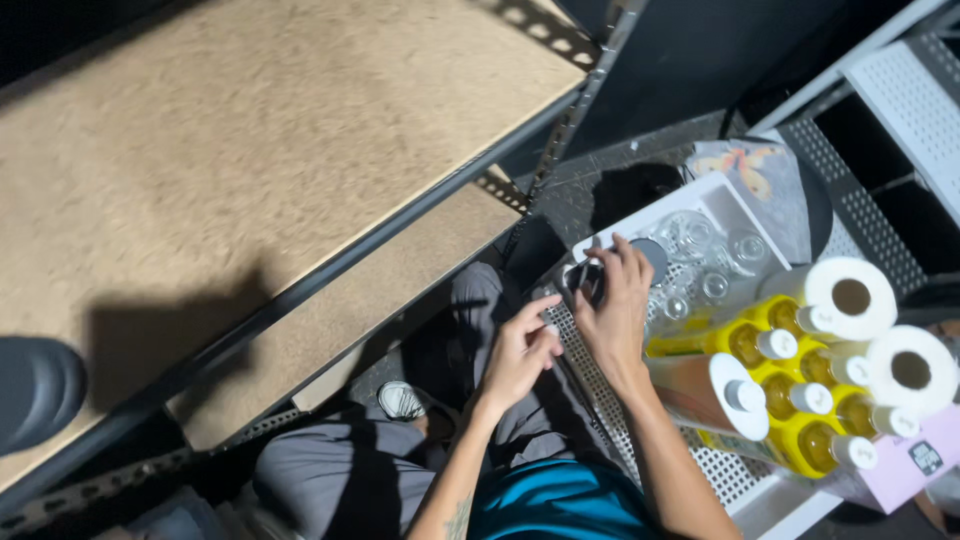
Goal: The person organizes items on a metal shelving unit. They fold and stack towels, then place black lids, glass jars, and toilet paper rolls onto the shelf from a white basket.
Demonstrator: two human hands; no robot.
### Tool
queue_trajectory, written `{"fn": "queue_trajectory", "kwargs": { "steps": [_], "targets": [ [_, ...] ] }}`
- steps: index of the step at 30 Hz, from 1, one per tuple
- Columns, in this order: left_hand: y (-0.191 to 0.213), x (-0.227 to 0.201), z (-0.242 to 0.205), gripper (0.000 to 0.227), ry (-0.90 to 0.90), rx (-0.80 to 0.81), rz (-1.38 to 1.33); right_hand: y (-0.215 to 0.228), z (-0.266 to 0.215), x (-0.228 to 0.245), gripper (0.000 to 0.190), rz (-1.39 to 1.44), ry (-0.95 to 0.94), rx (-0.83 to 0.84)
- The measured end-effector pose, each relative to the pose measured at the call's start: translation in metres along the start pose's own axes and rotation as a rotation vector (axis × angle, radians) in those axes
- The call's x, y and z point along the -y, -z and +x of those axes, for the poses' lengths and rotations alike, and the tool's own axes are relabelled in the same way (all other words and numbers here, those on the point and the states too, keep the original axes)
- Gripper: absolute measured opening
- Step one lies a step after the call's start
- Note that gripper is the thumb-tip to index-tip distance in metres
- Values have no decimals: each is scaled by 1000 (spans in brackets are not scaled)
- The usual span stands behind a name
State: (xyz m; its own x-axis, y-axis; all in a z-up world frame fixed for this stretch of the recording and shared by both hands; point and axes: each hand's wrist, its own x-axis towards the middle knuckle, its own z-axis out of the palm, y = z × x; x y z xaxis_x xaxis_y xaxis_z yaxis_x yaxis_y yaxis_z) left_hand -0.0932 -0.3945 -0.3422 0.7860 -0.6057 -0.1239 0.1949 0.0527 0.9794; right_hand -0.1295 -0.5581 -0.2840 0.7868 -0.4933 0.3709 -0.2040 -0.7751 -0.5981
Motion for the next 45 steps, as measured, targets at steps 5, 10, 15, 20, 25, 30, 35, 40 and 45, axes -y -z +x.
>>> {"fn": "queue_trajectory", "kwargs": {
  "steps": [5,10,15,20,25,30,35,40,45],
  "targets": [
    [-39,34,57,61,103,224,-35,10,20,-15,66,-258,-241,64],
    [-49,36,88,85,195,401,-3,-3,14,-56,64,-397,-344,142],
    [-46,28,101,83,215,406,36,-3,16,-63,64,-433,-361,145],
    [-51,25,101,84,200,435,73,-7,13,-78,65,-444,-358,167],
    [-38,-25,73,61,159,292,108,2,0,-67,73,-349,-249,12],
    [-13,-19,33,45,55,-25,110,31,-6,23,56,10,92,8],
    [34,-106,-44,19,-35,-358,-75,34,4,123,49,370,444,62],
    [85,-217,-139,15,-360,-627,114,23,13,218,50,570,839,172],
    [159,-280,-207,63,-424,-942,694,-4,35,341,46,774,1107,448]
  ]
}}
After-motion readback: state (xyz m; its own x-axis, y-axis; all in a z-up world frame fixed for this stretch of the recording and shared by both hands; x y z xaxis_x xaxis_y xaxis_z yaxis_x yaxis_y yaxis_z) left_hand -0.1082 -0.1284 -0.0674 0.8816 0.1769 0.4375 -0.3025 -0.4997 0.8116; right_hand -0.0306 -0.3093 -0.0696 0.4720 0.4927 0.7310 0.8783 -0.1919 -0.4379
